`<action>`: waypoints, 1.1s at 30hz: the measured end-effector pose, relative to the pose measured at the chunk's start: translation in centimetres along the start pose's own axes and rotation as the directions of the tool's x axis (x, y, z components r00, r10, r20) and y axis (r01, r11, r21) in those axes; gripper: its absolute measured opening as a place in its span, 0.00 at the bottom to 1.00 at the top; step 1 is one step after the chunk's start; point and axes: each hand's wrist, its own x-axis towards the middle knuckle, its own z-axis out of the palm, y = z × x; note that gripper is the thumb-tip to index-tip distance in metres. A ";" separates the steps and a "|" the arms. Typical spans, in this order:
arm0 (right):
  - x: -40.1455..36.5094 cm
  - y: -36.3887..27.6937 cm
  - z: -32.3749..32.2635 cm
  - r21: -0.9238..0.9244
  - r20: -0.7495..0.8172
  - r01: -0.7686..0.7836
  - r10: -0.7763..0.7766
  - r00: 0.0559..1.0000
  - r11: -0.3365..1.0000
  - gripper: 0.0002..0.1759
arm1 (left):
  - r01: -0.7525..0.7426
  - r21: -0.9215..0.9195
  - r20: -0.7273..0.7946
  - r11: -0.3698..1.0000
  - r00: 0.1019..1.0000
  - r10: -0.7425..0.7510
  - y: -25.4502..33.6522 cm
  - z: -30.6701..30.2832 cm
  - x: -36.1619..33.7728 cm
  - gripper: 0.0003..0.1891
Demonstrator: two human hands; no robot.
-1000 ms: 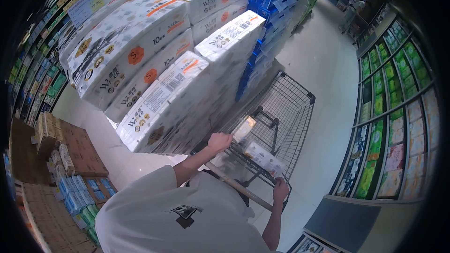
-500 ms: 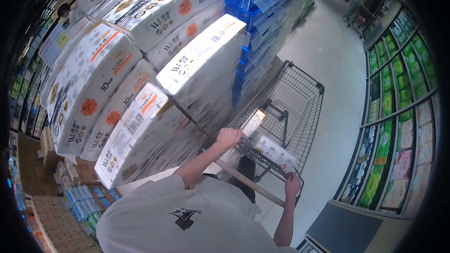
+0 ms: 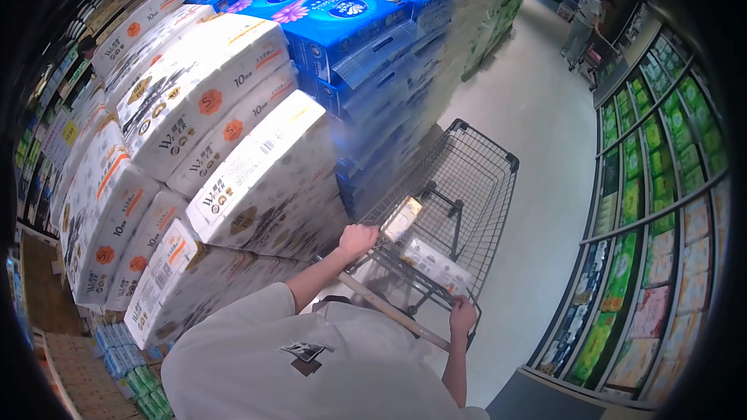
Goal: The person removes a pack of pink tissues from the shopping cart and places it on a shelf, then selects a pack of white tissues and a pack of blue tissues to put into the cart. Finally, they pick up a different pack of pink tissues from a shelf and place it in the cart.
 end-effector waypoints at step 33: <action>27.3 -1.1 -2.4 0.023 -0.020 0.025 -0.025 0.999 0.999 0.11 | -0.015 0.010 -0.046 1.000 0.999 0.016 3.3 2.8 26.1 0.25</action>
